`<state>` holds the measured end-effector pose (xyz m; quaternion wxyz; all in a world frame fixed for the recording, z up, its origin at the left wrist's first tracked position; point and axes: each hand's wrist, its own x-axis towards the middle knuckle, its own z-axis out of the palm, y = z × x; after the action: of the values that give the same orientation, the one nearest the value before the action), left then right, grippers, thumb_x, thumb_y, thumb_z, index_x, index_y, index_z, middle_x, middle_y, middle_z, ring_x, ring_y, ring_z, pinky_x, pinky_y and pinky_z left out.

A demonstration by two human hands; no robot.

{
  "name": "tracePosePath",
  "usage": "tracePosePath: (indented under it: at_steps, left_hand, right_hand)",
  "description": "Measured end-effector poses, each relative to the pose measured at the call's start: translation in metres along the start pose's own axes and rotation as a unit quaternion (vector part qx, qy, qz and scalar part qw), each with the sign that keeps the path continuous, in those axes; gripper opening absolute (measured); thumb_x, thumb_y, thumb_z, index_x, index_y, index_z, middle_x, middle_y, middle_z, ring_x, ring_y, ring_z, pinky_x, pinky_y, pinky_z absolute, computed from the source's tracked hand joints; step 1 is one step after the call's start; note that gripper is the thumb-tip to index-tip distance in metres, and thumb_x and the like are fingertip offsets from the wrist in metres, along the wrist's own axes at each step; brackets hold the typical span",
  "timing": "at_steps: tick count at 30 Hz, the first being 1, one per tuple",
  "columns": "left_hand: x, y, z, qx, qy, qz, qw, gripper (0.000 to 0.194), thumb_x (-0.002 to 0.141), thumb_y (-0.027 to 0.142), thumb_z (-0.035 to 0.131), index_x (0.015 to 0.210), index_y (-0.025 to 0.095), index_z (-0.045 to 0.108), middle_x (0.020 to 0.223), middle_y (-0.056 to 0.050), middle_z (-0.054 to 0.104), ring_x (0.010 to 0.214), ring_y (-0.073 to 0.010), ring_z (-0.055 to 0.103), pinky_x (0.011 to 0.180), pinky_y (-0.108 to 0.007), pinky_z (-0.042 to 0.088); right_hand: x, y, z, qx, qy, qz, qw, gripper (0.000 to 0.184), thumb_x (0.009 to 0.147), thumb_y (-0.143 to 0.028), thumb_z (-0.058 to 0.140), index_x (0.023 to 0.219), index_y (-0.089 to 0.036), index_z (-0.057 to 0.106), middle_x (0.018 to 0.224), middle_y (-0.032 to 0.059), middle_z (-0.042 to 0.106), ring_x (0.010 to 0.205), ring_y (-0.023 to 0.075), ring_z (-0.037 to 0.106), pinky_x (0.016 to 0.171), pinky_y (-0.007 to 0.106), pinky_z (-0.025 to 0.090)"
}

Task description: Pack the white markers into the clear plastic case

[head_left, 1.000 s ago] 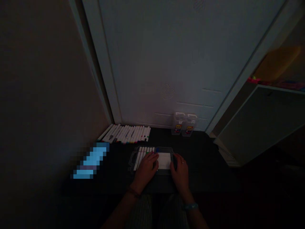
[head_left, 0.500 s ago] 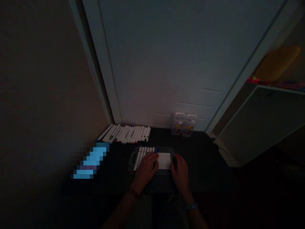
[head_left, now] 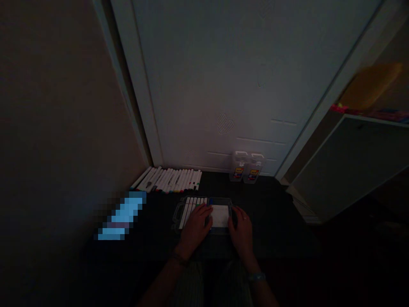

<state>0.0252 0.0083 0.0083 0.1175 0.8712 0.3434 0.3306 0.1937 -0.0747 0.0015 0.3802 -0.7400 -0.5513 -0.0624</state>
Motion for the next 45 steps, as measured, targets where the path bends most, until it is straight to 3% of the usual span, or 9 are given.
tracePosePath:
  at_steps: [5, 17, 31, 45]
  left_hand:
    - [0.0008, 0.0028, -0.0036, 0.004, -0.003, -0.007, 1.0, 0.031, 0.087, 0.021, 0.045, 0.115, 0.024, 0.058, 0.12, -0.004, 0.059, 0.123, -0.0218, 0.045, 0.105, -0.044, 0.037]
    - [0.001, 0.0069, -0.0079, 0.02, -0.006, -0.018, 1.0, 0.043, 0.087, 0.024, 0.045, 0.13, 0.023, 0.041, 0.132, -0.006, 0.048, 0.123, -0.0213, 0.044, 0.105, -0.04, 0.035]
    - [0.0008, 0.0035, -0.0055, 0.074, -0.027, 0.019, 0.997, 0.039, 0.09, 0.03, 0.044, 0.128, 0.022, 0.047, 0.133, -0.004, 0.05, 0.124, -0.0216, 0.042, 0.105, -0.041, 0.035]
    - [0.0003, 0.0037, -0.004, 0.077, -0.024, 0.016, 0.997, 0.04, 0.089, 0.029, 0.044, 0.128, 0.022, 0.047, 0.134, -0.004, 0.049, 0.125, -0.022, 0.041, 0.105, -0.042, 0.035]
  right_hand:
    - [0.0004, 0.0003, 0.0002, -0.001, 0.004, -0.002, 1.0, 0.036, 0.085, -0.029, 0.044, 0.119, -0.02, 0.053, 0.121, 0.01, 0.055, 0.111, 0.0237, 0.05, 0.094, 0.041, 0.039]
    - [0.0001, -0.0031, -0.003, 0.009, -0.006, 0.007, 1.0, 0.036, 0.086, -0.027, 0.044, 0.12, -0.021, 0.052, 0.123, 0.0088, 0.053, 0.112, 0.0233, 0.048, 0.096, 0.04, 0.037]
    - [0.0, -0.0009, -0.0001, 0.001, -0.009, 0.008, 1.0, 0.035, 0.085, -0.026, 0.046, 0.118, -0.02, 0.054, 0.122, 0.0098, 0.054, 0.111, 0.0236, 0.049, 0.095, 0.041, 0.038]
    - [-0.0004, -0.0008, -0.0006, -0.002, -0.01, 0.009, 1.0, 0.034, 0.085, -0.027, 0.046, 0.118, -0.02, 0.054, 0.123, 0.0103, 0.053, 0.111, 0.0243, 0.049, 0.094, 0.041, 0.038]
